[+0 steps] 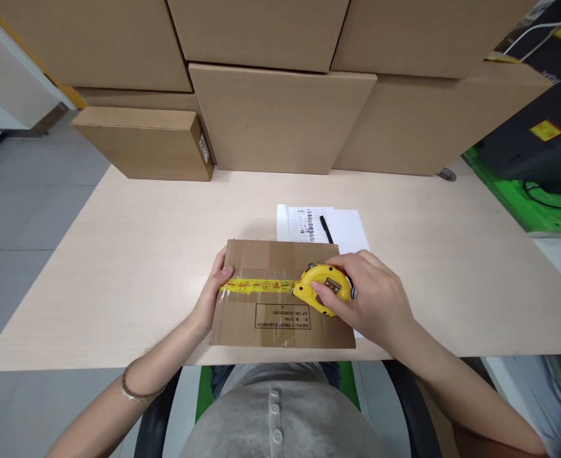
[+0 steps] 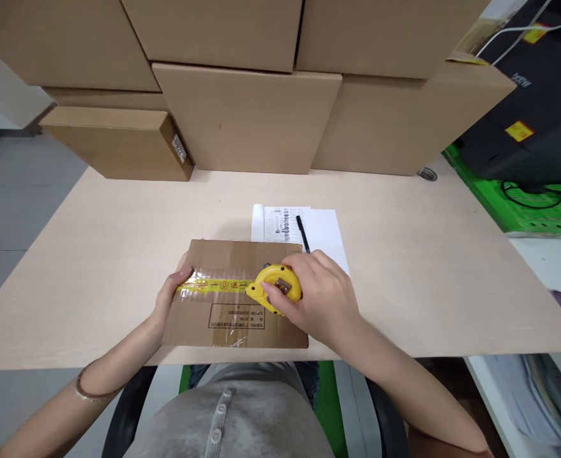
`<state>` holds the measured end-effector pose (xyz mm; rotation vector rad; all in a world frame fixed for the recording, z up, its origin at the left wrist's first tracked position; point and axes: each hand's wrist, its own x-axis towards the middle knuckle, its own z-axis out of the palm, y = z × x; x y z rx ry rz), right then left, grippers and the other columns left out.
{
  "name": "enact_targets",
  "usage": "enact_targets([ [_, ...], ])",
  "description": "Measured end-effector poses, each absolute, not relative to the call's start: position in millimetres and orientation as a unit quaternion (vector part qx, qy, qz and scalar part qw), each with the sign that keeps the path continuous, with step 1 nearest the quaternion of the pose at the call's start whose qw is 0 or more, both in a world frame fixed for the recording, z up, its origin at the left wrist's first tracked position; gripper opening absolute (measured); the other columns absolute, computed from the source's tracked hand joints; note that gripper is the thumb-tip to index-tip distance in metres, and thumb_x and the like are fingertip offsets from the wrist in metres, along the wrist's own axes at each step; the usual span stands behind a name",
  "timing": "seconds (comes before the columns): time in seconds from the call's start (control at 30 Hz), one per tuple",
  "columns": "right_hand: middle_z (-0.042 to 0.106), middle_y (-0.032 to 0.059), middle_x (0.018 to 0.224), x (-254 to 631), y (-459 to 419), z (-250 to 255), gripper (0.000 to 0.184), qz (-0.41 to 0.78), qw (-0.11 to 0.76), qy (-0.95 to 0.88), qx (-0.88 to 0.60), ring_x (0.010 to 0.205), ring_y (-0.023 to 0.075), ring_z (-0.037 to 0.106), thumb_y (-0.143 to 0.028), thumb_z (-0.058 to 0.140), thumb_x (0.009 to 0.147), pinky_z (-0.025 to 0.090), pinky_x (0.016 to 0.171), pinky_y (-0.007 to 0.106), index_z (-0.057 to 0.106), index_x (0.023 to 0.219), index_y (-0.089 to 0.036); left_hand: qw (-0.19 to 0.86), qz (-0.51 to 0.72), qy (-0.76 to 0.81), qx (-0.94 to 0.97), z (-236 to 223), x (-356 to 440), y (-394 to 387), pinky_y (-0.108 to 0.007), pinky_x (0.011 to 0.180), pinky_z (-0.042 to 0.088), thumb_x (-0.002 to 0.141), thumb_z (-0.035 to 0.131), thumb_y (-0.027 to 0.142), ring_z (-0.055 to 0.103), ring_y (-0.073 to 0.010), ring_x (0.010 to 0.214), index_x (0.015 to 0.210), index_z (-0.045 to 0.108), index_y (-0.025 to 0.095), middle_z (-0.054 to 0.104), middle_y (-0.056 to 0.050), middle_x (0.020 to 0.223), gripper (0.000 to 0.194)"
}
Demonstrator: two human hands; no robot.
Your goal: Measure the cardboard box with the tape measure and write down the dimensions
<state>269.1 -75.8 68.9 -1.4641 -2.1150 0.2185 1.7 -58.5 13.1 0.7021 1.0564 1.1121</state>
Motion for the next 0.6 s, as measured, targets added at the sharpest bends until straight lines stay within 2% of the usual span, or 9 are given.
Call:
enact_targets([
  [0.07,0.076,0.0136,0.096,271.8,-73.2,70.3,0.025,0.026,0.273,-0.822,-0.499,0.086,0.0293,0.070,-0.045,0.063,0.098,0.054,0.073,0.042,0.068,0.093,-0.021,0.659,0.496,0.474,0.310,9.7,1.2,-57.1,-0.045,0.104,0.054,0.080,0.075,0.049,0.062,-0.0373,0.132,0.128,0.065,0.026,0.070,-0.005,0.137,0.054],
  [0.13,0.074,0.0143,0.104,282.2,-65.0,69.5,0.028,0.048,0.277,-0.821,-0.496,0.091,0.0285,0.070,-0.048,0.060,0.100,0.054,0.076,0.042,0.068,0.098,-0.021,0.648,0.504,0.475,0.319,5.5,0.4,-54.6,-0.045,0.106,0.052,0.077,0.076,0.049,0.059,-0.0374,0.133,0.122,0.066,0.026,0.069,-0.005,0.136,0.052],
  [0.23,0.070,0.0083,0.085,307.4,-40.5,57.7,0.036,0.124,0.270,-0.739,-0.605,0.074,0.0241,0.065,-0.058,0.051,0.102,0.049,0.066,0.037,0.060,0.092,-0.024,0.642,0.513,0.467,0.326,-1.0,-1.1,-50.4,-0.045,0.108,0.050,0.075,0.076,0.049,0.056,-0.0375,0.135,0.121,0.066,0.027,0.067,-0.006,0.134,0.052],
  [0.3,0.064,0.0051,0.068,322.5,-21.0,42.0,0.041,0.159,0.191,-0.681,-0.689,0.062,0.0230,0.059,-0.058,0.046,0.103,0.041,0.061,0.035,0.052,0.078,-0.026,0.641,0.519,0.463,0.327,-3.9,-1.8,-48.2,-0.046,0.109,0.049,0.073,0.077,0.047,0.055,-0.0381,0.136,0.119,0.067,0.027,0.068,-0.006,0.132,0.051],
  [0.4,0.062,0.0066,0.059,333.3,-0.6,15.1,0.045,0.201,0.087,-0.661,-0.718,0.060,0.0248,0.059,-0.053,0.054,0.099,0.035,0.061,0.035,0.046,0.064,-0.026,0.635,0.523,0.468,0.323,-4.9,-1.4,-46.7,-0.048,0.109,0.048,0.072,0.078,0.046,0.055,-0.0388,0.136,0.117,0.069,0.028,0.068,-0.006,0.131,0.049],
  [0.5,0.063,0.0064,0.058,336.1,5.8,-4.5,0.045,0.245,0.104,-0.661,-0.701,0.061,0.0245,0.062,-0.055,0.063,0.093,0.036,0.062,0.034,0.048,0.062,-0.025,0.634,0.525,0.472,0.317,-3.4,-0.3,-46.4,-0.045,0.106,0.050,0.072,0.078,0.047,0.058,-0.0363,0.131,0.117,0.071,0.029,0.069,-0.004,0.130,0.049],
  [0.6,0.061,0.0033,0.058,342.5,8.2,-16.0,0.047,0.316,0.165,-0.650,-0.671,0.059,0.0215,0.060,-0.065,0.056,0.095,0.042,0.062,0.034,0.055,0.069,-0.025,0.641,0.516,0.472,0.316,-2.7,-1.3,-45.9,-0.044,0.098,0.052,0.071,0.079,0.049,0.063,-0.0357,0.123,0.121,0.071,0.028,0.070,-0.006,0.127,0.055],
])
